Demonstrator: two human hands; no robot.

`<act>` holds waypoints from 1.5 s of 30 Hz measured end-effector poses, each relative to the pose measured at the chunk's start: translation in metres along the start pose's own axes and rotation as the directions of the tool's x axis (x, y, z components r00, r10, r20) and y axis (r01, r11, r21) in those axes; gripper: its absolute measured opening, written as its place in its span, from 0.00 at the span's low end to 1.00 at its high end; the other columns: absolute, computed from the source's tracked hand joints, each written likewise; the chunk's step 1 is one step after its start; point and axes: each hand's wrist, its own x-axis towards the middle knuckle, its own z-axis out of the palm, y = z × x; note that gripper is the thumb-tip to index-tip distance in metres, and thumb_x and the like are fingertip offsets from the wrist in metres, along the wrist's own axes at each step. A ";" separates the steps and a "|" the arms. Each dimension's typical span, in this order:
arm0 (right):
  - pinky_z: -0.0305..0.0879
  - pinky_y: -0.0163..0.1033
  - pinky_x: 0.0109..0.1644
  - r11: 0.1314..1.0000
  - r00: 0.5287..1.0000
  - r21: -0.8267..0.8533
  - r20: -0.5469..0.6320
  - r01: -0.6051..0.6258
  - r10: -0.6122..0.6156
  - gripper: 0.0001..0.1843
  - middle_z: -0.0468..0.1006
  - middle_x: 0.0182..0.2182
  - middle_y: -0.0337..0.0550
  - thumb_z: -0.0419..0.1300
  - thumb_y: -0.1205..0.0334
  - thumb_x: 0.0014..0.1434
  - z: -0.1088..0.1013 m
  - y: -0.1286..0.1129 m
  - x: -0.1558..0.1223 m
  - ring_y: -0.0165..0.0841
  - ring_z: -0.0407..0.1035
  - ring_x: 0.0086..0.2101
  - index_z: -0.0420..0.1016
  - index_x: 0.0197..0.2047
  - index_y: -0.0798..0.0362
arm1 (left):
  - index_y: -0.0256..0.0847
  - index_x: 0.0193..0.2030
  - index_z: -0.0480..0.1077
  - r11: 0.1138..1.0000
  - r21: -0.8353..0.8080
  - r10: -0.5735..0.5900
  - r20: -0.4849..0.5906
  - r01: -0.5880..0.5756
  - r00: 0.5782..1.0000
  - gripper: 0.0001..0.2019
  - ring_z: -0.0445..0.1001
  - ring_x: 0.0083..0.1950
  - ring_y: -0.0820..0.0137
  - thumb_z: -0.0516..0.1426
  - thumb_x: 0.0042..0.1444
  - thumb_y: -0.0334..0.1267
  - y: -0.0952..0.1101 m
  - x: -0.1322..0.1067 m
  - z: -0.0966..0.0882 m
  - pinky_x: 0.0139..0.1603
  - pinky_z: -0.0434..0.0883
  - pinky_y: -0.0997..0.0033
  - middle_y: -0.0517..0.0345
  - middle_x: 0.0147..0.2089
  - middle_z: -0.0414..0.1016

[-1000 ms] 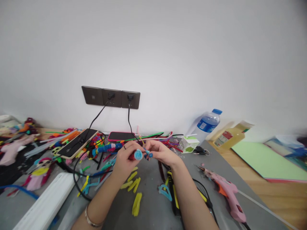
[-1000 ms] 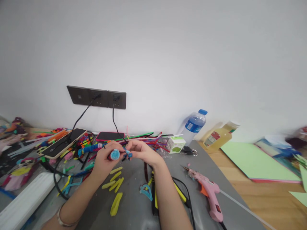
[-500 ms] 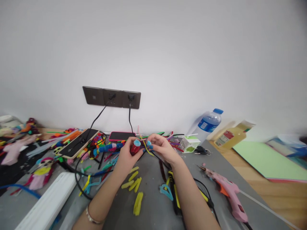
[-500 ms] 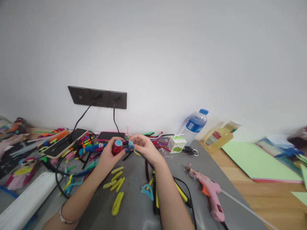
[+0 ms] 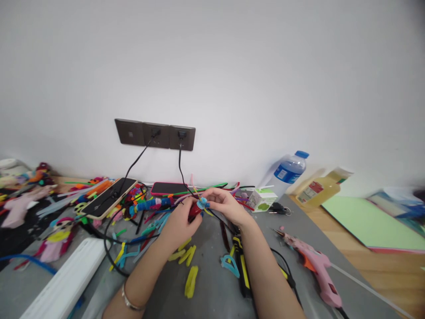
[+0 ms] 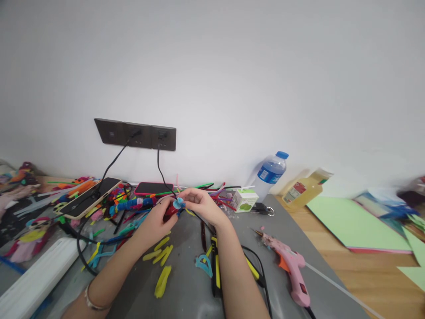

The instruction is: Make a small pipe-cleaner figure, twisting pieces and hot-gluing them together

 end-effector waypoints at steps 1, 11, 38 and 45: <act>0.68 0.38 0.45 1.000 1.000 0.000 -0.008 -0.004 0.004 0.13 0.80 0.35 0.42 0.71 0.57 0.51 0.000 0.000 0.000 0.32 0.73 0.37 0.78 0.38 0.53 | 0.41 0.44 0.66 1.000 -0.008 -0.004 0.004 0.004 1.000 0.10 0.74 0.44 0.60 0.52 0.55 0.29 0.001 0.000 0.000 0.46 0.69 0.61 0.51 0.42 0.75; 0.69 0.38 0.43 0.999 0.994 -0.025 -0.102 -0.040 0.037 0.14 0.82 0.36 0.44 0.70 0.55 0.52 -0.005 0.000 -0.001 0.33 0.74 0.36 0.79 0.40 0.53 | 0.39 0.50 0.65 0.982 -0.182 -0.050 -0.024 0.045 0.998 0.17 0.74 0.51 0.61 0.51 0.54 0.25 0.001 -0.001 0.000 0.53 0.70 0.59 0.49 0.48 0.75; 0.71 0.40 0.42 0.991 0.952 -0.114 -0.289 0.073 -0.103 0.15 0.82 0.33 0.44 0.70 0.53 0.49 -0.010 0.014 0.009 0.34 0.75 0.34 0.79 0.37 0.53 | 0.38 0.48 0.73 0.684 -0.688 -0.249 0.093 0.243 0.964 0.16 0.79 0.47 0.61 0.59 0.52 0.35 -0.006 0.008 0.005 0.48 0.75 0.60 0.47 0.45 0.81; 0.71 0.43 0.46 0.984 0.964 -0.148 -0.229 0.100 -0.132 0.14 0.83 0.34 0.44 0.69 0.53 0.52 -0.007 0.008 0.005 0.36 0.76 0.36 0.81 0.39 0.52 | 0.38 0.49 0.73 0.760 -0.628 -0.184 0.036 0.166 0.982 0.18 0.77 0.53 0.61 0.56 0.49 0.30 -0.014 0.009 0.008 0.54 0.72 0.59 0.49 0.51 0.79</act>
